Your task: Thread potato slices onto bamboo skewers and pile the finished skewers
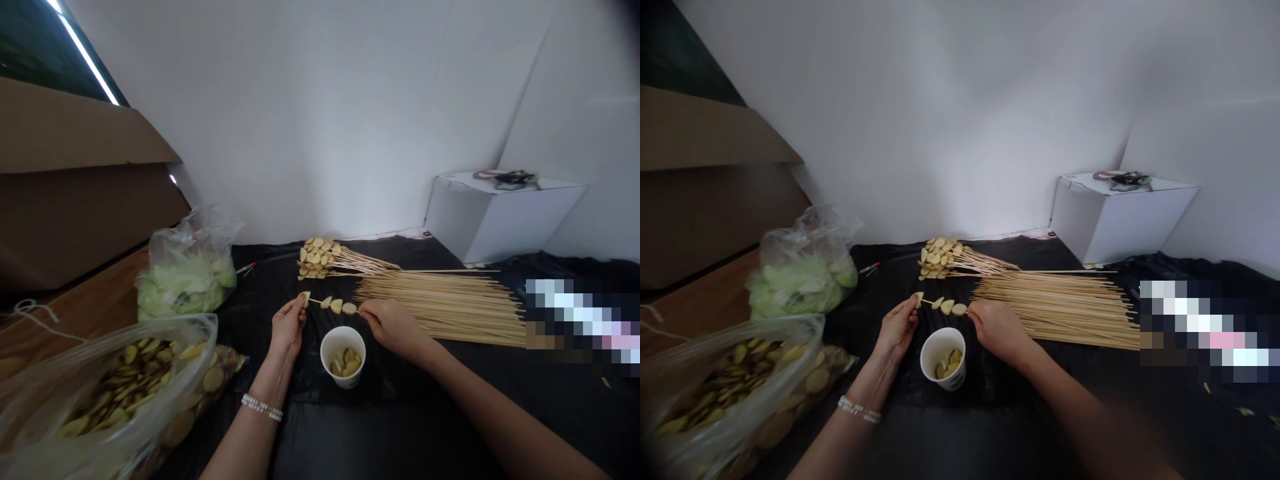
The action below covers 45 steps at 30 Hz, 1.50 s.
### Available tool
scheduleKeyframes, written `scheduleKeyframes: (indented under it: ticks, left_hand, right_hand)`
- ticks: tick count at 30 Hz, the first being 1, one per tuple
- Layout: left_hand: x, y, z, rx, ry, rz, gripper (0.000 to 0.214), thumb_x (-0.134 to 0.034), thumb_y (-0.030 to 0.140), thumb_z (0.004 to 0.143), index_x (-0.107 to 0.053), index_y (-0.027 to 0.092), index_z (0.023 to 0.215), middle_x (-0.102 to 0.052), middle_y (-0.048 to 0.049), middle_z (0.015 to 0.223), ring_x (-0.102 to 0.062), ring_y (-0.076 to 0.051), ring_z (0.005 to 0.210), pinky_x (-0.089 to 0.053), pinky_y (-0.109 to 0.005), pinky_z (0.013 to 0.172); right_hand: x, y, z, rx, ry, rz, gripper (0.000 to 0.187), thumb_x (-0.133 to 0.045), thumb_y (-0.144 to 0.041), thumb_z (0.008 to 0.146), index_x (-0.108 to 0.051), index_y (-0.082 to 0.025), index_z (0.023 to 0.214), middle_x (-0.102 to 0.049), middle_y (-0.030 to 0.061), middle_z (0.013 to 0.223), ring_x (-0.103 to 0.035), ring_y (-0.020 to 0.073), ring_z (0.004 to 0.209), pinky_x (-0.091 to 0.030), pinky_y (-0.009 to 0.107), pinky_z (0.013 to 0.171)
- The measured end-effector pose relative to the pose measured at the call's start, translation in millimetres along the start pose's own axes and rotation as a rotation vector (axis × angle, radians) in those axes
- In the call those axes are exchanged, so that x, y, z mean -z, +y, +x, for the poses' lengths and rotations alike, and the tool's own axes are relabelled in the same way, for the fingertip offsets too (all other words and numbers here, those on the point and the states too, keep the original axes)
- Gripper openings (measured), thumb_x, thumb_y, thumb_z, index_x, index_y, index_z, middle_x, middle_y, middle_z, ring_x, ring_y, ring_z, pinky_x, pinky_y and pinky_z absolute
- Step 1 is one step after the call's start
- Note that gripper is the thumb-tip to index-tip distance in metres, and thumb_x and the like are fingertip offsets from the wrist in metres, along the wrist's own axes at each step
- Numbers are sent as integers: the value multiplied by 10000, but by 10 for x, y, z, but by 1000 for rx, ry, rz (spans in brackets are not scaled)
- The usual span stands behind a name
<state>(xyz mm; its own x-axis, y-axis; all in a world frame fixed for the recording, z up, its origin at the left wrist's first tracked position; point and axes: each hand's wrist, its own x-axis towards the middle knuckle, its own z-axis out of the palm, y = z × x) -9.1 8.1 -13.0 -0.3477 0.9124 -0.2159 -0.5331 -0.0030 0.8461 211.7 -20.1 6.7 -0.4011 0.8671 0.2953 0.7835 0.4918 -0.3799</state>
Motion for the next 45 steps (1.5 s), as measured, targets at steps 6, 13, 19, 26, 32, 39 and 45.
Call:
scheduleKeyframes:
  ticks: [6, 13, 19, 26, 32, 39, 45]
  left_hand:
    - [-1, 6, -1, 58, -18, -32, 214, -829, 132, 528, -680, 59, 664, -594, -13, 568, -455, -8, 432, -333, -80, 348]
    - [-9, 13, -14, 78, -34, -38, 150, -796, 95, 582, -681, 52, 667, -594, -15, 565, -463, -7, 428, -337, -72, 345]
    - [-6, -4, -6, 74, -37, -25, 128, -782, 95, 608, -683, 50, 676, -600, -19, 579, -462, -5, 427, -343, -71, 344]
    - [-6, -11, -11, 70, -47, -18, 138, -789, 103, 599, -683, 51, 670, -595, -14, 574, -467, -7, 433, -351, -73, 349]
    - [-16, -6, -29, 77, -49, -11, 167, -808, 114, 573, -686, 58, 673, -603, -16, 590, -462, -5, 441, -350, -71, 353]
    - [-8, -36, -18, 86, -65, -10, 179, -812, 125, 573, -688, 58, 683, -606, -20, 596, -469, -5, 445, -349, -71, 356]
    - [-27, -20, -46, 116, -66, -13, 143, -794, 109, 600, -683, 66, 679, -605, -17, 588, -473, -8, 438, -359, -70, 354]
  right_hand:
    - [-6, -7, -2, 12, 21, 18, 234, -428, -218, 905, -633, -193, 796, -678, 32, 806, -594, 157, 755, -346, 250, 662]
    - [-40, 8, 5, 10, 33, 52, 215, -435, -196, 890, -616, -190, 776, -665, 34, 781, -580, 152, 735, -339, 249, 650]
    - [-57, 2, -2, 4, 39, 80, 194, -441, -184, 883, -588, -186, 755, -648, 27, 760, -561, 147, 706, -325, 245, 632]
    - [-89, 10, 4, 10, 32, 79, 188, -428, -179, 886, -566, -182, 758, -627, 30, 740, -542, 145, 688, -316, 249, 631]
    - [-108, 26, 11, 16, 47, 118, 175, -436, -153, 867, -551, -178, 737, -608, 24, 718, -525, 139, 671, -310, 242, 617]
    - [-124, 30, 8, 16, 38, 109, 164, -426, -157, 877, -547, -177, 768, -608, 26, 733, -518, 140, 680, -307, 242, 624]
    - [-105, 20, 14, 18, 3, 139, 199, -421, -173, 889, -546, -183, 735, -603, 20, 707, -524, 136, 666, -323, 235, 626]
